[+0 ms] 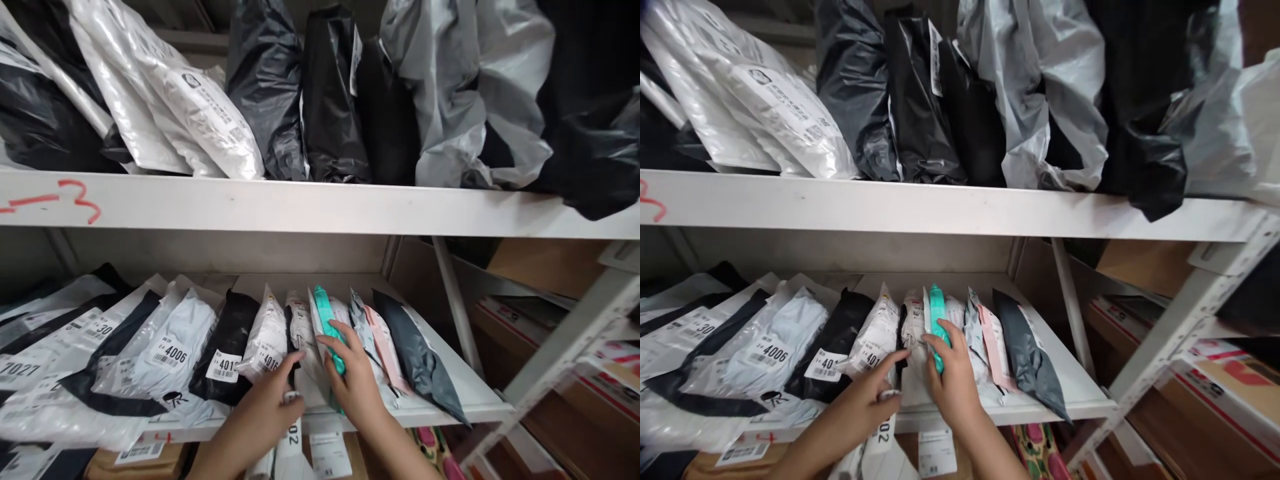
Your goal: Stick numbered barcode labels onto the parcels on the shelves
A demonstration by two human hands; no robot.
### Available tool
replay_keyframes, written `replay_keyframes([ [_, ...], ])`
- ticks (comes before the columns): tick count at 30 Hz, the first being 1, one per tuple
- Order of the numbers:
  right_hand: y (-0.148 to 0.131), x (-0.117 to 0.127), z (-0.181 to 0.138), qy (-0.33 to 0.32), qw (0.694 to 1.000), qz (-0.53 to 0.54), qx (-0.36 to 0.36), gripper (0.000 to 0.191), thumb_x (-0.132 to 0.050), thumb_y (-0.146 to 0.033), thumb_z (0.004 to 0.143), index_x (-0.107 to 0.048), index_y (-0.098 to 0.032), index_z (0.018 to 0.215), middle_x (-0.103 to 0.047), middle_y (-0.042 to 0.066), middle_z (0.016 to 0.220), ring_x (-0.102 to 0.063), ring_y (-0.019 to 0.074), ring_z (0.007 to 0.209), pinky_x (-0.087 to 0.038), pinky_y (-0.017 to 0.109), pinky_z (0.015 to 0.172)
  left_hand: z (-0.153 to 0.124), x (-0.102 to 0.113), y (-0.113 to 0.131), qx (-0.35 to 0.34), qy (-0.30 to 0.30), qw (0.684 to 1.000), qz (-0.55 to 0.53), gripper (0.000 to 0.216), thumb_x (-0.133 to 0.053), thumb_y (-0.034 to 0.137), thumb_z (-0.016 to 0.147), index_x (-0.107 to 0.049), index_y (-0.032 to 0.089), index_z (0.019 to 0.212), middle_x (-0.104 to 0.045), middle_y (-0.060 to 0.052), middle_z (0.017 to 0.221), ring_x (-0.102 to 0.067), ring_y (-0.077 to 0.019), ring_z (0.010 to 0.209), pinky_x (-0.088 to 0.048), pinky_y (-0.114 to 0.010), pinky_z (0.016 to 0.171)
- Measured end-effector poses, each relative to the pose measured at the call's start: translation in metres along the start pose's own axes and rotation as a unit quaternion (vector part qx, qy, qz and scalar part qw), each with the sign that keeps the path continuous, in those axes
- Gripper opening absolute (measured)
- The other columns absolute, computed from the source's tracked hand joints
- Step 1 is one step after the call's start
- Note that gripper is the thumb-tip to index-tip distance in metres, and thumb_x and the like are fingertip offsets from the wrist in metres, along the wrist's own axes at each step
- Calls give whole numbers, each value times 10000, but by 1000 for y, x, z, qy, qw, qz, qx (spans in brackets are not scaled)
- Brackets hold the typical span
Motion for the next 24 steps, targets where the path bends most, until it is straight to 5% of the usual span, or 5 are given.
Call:
replay_keyframes([
  [7,-7,16,-1,63,995,-76,24,246,-481,-105,801,-601,-170,1006,-553,139,1196,-523,257,1115,-490,408,882,18,-33,-6,45,5,984,174,798,-461,190,787,-76,-16,1456,-638,-239,1102,-599,-317,1045,-440,-385,889],
  [12,-34,13,-9,43,982,-130,133,242,-439,-38,859,-605,-213,877,-650,2,1104,-448,213,1170,-178,454,1101,11,-30,-11,35,7,992,121,906,-499,175,727,9,1,1457,-494,-247,1336,-514,-294,1200,-410,-352,975],
  [16,-26,15,-11,34,985,-122,115,171,-493,-99,879,-614,-220,876,-666,-16,1009,-482,197,998,-158,473,1095,2,-17,-12,13,0,998,55,835,-535,237,723,-169,103,1461,-340,-166,1477,-406,-264,1296,-321,-352,1073],
  [20,-23,19,-9,20,985,-95,145,168,-471,-131,905,-618,-211,887,-657,2,969,-480,190,923,-318,430,996,-9,-17,-10,24,-47,998,-39,490,-529,339,732,-573,156,1185,-650,-94,1116,-585,-236,1002,-436,-331,902],
  [24,-32,15,-13,-39,976,-91,195,119,-516,-135,884,-612,-196,848,-643,-5,1018,-481,203,1038,-325,441,1045,-13,-23,-1,-7,-30,993,-111,389,-509,401,730,-661,141,976,-690,-62,901,-597,-202,844,-441,-295,786],
])
Point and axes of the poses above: each hand's wrist, its own z-axis towards the middle knuckle, its own x-axis out of the back of the hand, y = z × x, the point moved 8 cm from there along z, towards the middle knuckle
